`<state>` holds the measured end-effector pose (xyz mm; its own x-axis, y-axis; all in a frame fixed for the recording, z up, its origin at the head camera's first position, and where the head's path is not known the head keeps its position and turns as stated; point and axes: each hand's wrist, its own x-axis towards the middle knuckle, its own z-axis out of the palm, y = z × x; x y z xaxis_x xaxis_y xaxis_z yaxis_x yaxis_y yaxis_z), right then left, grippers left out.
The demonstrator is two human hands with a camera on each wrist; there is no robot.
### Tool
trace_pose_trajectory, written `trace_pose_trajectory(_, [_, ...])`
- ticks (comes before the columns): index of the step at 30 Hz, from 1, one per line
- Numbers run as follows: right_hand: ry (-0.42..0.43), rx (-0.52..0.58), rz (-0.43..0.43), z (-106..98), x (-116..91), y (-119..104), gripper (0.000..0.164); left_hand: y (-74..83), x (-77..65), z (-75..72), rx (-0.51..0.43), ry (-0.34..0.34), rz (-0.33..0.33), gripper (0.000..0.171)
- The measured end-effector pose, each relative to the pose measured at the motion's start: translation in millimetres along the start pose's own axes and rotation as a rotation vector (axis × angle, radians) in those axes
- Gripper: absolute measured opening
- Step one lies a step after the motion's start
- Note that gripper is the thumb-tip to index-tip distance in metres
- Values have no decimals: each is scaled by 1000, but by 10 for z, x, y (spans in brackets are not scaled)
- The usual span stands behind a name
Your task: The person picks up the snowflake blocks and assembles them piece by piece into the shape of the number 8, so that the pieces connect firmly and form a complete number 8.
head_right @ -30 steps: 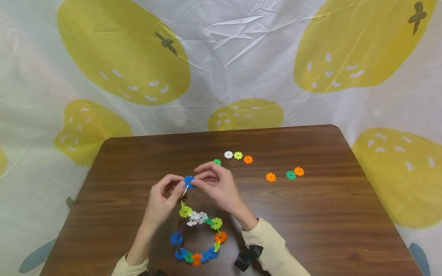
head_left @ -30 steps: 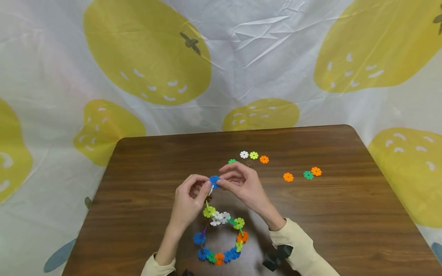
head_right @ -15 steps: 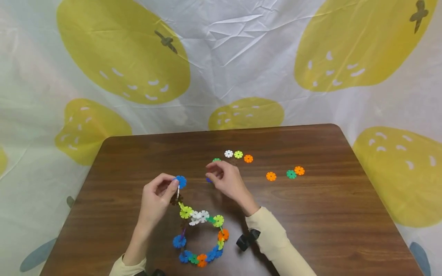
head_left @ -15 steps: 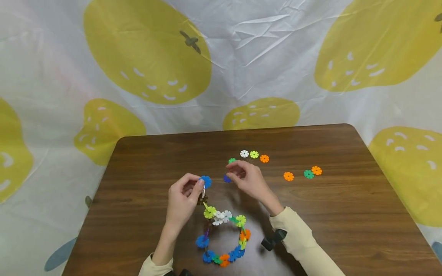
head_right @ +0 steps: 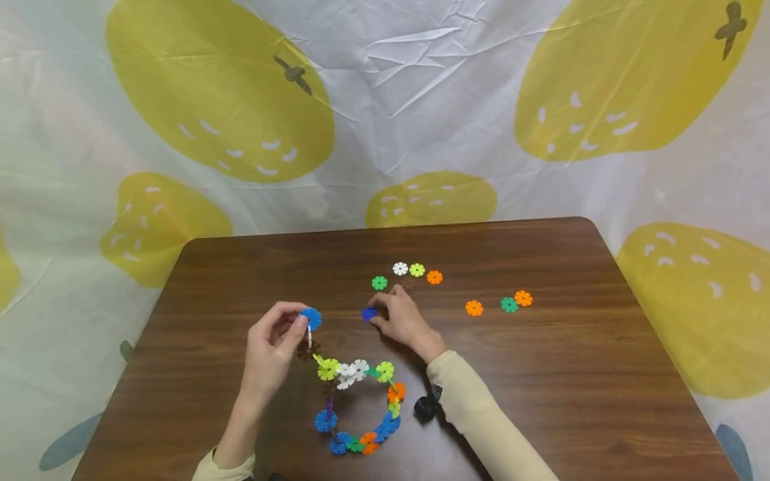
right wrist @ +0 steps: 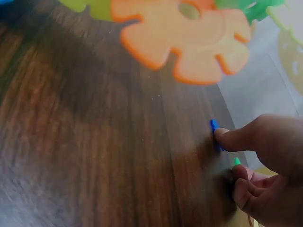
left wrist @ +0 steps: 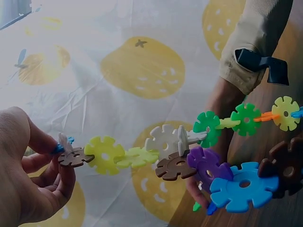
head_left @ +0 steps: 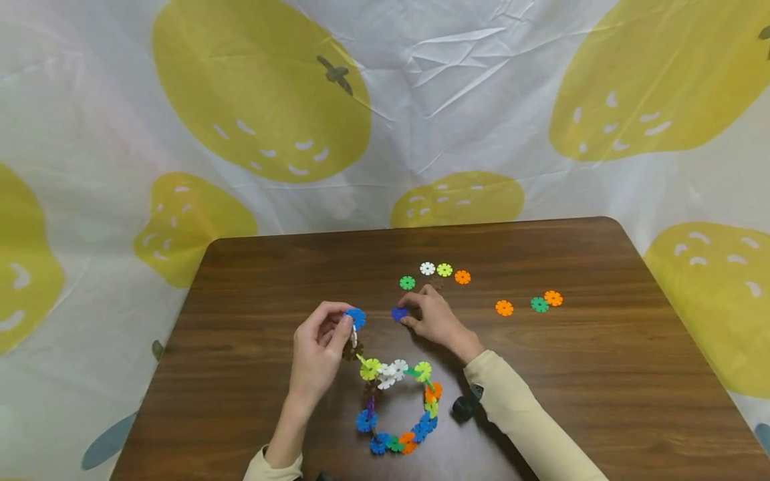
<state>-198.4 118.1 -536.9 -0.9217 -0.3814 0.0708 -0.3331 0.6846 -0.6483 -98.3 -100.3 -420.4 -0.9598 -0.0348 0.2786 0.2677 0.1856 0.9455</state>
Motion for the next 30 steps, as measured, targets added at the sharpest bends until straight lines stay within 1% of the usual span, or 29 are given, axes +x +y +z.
trace_pose_trajectory(3, [2, 23, -10, -16, -12, -11, 25, 4, -4, 9, -7, -4, 17, 10])
trace_pose_trajectory(8, [0, 155, -14, -54, -55, -24, 22, 6, -6, 25, -18, -3, 30, 9])
trace_pose_trajectory(10, [21, 235, -18, -93, -91, -49, 20, 3, -4, 30, -18, 0, 40, 9])
trace_pose_trajectory(12, [61, 305, -38, -162, -135, -107, 17, 2, -1, 36, -16, 4, 53, 9])
trace_pose_trajectory(15, [119, 437, -88, -327, -217, -276, 13, 3, 4, 47, -14, 10, 71, 8])
trace_pose_trajectory(19, [151, 616, -196, -550, -337, -568, 14, 11, 10, 61, -21, 13, 82, 7])
trace_pose_trajectory(22, [174, 697, -329, -641, -394, -752, 14, 25, 12, 77, -29, 10, 87, 7])
trace_pose_trajectory(24, [202, 714, -426, -664, -408, -839, 16, 36, 9, 89, -34, 6, 91, 6])
trace_pose_trajectory(26, [233, 702, -511, -671, -410, -897, 19, 42, 6, 99, -33, 4, 90, 6])
trace_pose_trajectory(28, [261, 682, -567, -669, -408, -927, 22, 47, 1, 107, -34, 3, 88, 6])
trace_pose_trajectory(30, [281, 658, -602, -666, -406, -935, 24, 48, 0, 112, -32, 4, 84, 5])
